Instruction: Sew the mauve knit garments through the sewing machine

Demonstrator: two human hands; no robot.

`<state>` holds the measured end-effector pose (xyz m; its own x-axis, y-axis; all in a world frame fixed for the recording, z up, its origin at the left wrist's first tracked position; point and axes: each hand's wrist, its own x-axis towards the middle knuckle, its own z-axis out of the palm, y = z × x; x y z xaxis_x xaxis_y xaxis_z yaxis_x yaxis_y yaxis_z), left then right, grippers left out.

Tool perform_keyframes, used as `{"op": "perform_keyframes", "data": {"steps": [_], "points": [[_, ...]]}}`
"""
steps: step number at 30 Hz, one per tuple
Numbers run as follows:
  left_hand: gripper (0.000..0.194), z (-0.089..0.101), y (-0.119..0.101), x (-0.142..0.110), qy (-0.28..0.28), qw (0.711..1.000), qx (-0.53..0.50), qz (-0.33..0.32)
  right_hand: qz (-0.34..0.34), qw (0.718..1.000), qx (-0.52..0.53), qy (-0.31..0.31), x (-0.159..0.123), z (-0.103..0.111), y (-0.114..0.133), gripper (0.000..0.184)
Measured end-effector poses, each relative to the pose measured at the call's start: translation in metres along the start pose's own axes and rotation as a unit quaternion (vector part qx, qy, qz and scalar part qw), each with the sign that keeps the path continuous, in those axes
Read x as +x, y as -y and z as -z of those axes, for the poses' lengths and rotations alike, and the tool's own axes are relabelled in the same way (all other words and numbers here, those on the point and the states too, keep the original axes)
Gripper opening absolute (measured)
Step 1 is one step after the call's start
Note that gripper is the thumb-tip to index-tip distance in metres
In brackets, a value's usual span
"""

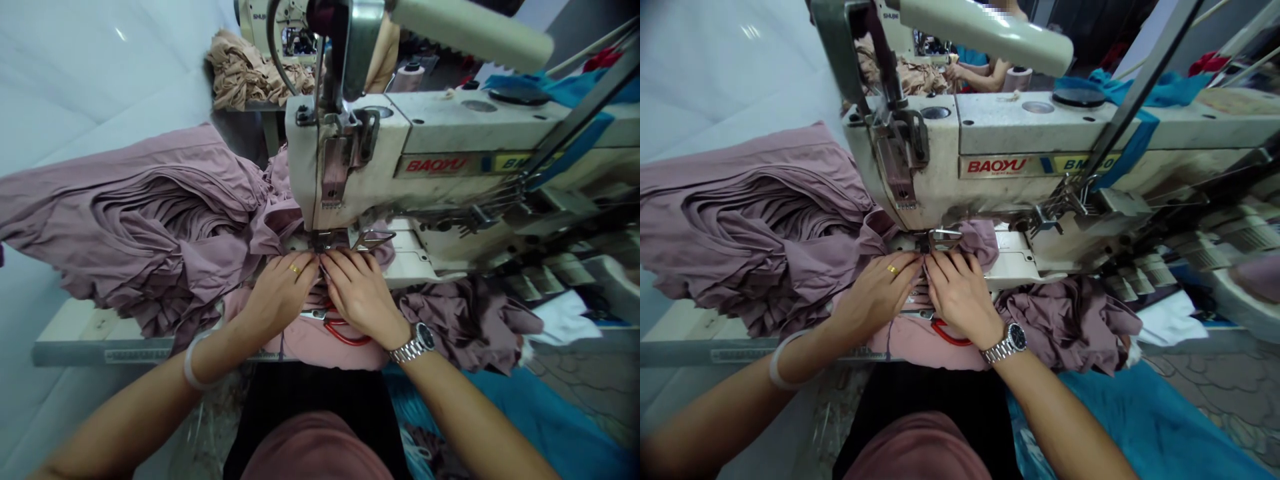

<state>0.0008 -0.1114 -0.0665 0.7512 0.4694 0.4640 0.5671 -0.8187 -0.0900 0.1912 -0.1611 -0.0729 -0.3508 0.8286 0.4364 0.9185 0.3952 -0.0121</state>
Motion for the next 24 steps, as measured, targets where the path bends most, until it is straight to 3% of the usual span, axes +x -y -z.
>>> {"op": "perform_keyframes", "data": {"steps": [7,16,24], "points": [[0.020,0.003,0.006,-0.003,-0.027,0.998,-0.051,-0.028,0.030,0.994,0.081,-0.073,-0.002,0.000,-0.002,0.022],[0.029,0.002,0.011,0.004,0.012,0.999,-0.033,-0.011,0.005,0.997,0.072,-0.040,0.010,0.000,-0.001,0.027],[0.038,-0.001,0.020,0.006,0.020,0.999,-0.042,-0.019,-0.013,0.991,0.131,-0.036,0.009,-0.008,-0.016,0.029]]}}
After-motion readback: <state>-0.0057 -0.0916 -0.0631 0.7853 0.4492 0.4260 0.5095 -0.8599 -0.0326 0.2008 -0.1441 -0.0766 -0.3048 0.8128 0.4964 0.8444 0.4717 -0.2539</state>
